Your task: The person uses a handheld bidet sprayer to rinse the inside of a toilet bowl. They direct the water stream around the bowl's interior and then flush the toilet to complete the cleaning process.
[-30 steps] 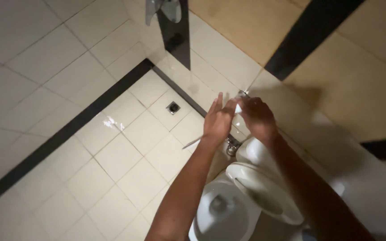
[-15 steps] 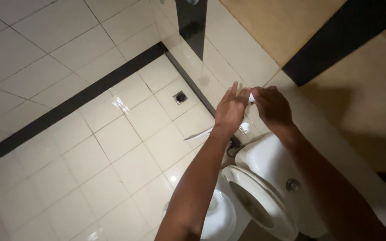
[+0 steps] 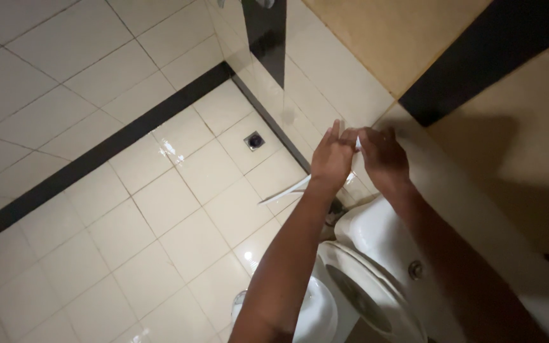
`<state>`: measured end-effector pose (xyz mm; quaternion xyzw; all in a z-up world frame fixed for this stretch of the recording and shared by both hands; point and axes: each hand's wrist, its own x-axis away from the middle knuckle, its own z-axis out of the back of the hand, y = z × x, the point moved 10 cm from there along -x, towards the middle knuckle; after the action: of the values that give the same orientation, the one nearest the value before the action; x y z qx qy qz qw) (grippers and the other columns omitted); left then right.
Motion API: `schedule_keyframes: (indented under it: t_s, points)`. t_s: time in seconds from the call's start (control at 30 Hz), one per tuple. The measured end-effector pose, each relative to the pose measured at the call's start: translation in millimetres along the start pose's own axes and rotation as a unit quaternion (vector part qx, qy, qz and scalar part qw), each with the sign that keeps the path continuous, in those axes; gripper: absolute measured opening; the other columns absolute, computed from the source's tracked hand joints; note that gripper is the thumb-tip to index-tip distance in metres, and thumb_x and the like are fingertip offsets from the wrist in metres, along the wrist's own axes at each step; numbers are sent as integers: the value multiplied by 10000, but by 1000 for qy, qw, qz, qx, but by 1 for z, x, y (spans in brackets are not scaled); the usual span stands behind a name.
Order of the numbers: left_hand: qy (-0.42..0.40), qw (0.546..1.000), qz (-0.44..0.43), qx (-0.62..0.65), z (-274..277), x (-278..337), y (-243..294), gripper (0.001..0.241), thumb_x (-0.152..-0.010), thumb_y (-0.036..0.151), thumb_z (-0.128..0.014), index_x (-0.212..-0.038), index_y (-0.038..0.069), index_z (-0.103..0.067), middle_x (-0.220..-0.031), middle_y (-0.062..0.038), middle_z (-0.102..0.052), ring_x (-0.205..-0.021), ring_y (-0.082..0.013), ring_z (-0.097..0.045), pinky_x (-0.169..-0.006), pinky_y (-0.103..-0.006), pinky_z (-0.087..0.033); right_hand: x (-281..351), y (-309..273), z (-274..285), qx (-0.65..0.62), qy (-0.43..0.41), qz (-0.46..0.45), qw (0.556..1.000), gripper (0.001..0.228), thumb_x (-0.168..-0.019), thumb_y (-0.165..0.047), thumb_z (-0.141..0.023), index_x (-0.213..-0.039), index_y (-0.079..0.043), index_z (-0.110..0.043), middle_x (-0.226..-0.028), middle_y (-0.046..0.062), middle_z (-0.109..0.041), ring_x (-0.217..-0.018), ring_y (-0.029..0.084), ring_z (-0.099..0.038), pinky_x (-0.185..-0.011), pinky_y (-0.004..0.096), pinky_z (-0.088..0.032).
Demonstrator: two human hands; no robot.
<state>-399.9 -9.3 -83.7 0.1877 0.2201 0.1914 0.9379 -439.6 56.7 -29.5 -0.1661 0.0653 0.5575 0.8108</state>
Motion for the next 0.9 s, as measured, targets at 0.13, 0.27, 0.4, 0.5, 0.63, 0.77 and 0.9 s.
schedule_keyframes:
  t_s: [0.13,0.27,0.4,0.5,0.63,0.77,0.9]
  points:
    - [-80,996,14,-28,0,0,-2,323,-970,153,-576,-1281,91,-642,-1410,-66,-626,-1494,-320,-437,-1250,-396,-335,1,3,-6,-97,-13,-43,994,231,-1094,-47,-525,-1236,-168,-660,-1189,67,-702,-1038,377,-605,-926,478,-535]
    - [-49,999,7,-14,7,0,0,402,-942,102,-526,-1327,83,-641,-1395,-51,-629,-1467,-345,-429,-1214,-411,-315,16,5,-29,55,20,-15,998,517,-963,-47,-588,-1469,6,-502,-1369,207,-561,-1206,409,-578,-895,465,-556]
    - [-106,991,14,-75,2,1,-1,415,-963,118,-534,-1366,117,-634,-1436,-30,-614,-1522,-317,-395,-1269,-395,-296,25,-2,-34,130,-15,-60,990,729,-871,-32,-608,-1566,-39,-385,-1664,166,-380,-1424,404,-460,-1024,406,-541]
    - [-198,973,18,-121,16,1,9,562,-860,213,-612,-1413,120,-580,-1484,-57,-546,-1540,-324,-328,-1266,-387,-262,21,-15,-24,48,-62,-111,991,800,-872,-119,-646,-1572,23,-287,-1674,215,-245,-1463,421,-361,-1074,465,-439]
    - [-73,996,12,-47,13,2,6,529,-926,136,-551,-1455,128,-568,-1509,-54,-537,-1500,-403,-336,-1241,-454,-274,29,-14,-35,62,-11,-82,995,849,-876,-128,-647,-1599,41,-236,-1694,237,-203,-1538,405,-303,-1256,434,-317]
    - [-126,987,21,-97,-1,5,4,612,-976,216,-537,-1556,100,-380,-1615,-73,-387,-1547,-445,-231,-1257,-488,-219,33,-19,-31,74,-131,-134,979,1024,-799,-201,-740,-1607,23,-152,-1699,199,-116,-1555,383,-184,-1226,415,-261]
    - [-211,964,37,-161,-2,8,6,829,-936,257,-561,-1630,116,-130,-1712,-64,-130,-1559,-459,-75,-1255,-502,-145,33,-24,-22,101,-157,-130,974,1110,-765,-257,-808,-1620,-20,-142,-1700,189,-93,-1541,397,-173,-1219,423,-285]
